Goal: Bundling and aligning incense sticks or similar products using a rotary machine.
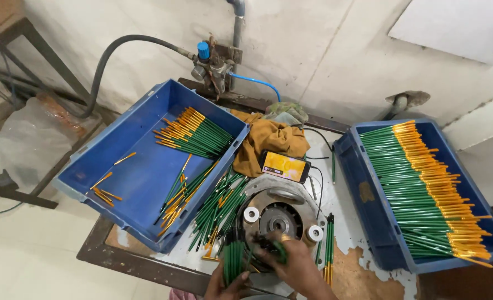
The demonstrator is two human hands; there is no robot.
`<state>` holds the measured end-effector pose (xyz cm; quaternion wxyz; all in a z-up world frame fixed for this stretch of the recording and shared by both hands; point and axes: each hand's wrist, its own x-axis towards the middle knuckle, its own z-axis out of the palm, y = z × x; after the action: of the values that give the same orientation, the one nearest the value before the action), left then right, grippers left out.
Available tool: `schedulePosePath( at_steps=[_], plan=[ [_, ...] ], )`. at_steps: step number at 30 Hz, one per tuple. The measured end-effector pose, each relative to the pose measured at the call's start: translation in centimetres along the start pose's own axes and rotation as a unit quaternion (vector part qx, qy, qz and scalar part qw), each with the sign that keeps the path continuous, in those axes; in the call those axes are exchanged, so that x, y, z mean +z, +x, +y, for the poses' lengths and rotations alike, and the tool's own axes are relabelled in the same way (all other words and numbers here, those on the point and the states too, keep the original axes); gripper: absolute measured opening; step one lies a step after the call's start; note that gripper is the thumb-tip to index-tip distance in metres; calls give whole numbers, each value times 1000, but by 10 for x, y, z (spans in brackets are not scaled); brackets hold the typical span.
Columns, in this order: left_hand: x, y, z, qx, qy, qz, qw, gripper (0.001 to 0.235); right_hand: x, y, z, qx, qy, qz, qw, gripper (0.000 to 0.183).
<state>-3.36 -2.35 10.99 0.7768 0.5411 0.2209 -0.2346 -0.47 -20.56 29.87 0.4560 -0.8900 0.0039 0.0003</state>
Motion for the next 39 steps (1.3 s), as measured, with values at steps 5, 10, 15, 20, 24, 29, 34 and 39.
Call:
schedulePosePath(
  at_steps=[5, 10, 15, 20, 24, 29, 34, 39],
  plan=[
    [-19, 20, 15, 36, 68, -194, 978, 55, -9, -4, 40, 14, -44, -96, 994, 30],
    [-36, 46, -3, -25, 1, -87, 996, 44, -49, -11, 17, 151, -39, 107, 982, 31],
    [-69, 105, -94, 26, 76, -156, 984, 49, -22, 13, 85, 80, -288, 91, 950, 53],
    [-41, 92, -55, -37, -21, -129, 991, 56, 2, 31, 118, 21, -294, 58, 954, 73],
    [-31, 51, 2, -51, 30, -106, 993, 55, 7, 22, 108, 24, -268, 72, 960, 71],
    [-18, 44, 15, -82, 5, -59, 995, 58, 24, 23, 122, 66, -280, 93, 953, 67],
    [-21, 30, 18, -120, 10, -30, 992, 60, 28, 23, 124, 55, -252, 107, 960, 61],
    [-60, 69, -33, -52, 41, -162, 985, 47, 23, 20, 141, 24, -214, 166, 962, 46]
  ],
)
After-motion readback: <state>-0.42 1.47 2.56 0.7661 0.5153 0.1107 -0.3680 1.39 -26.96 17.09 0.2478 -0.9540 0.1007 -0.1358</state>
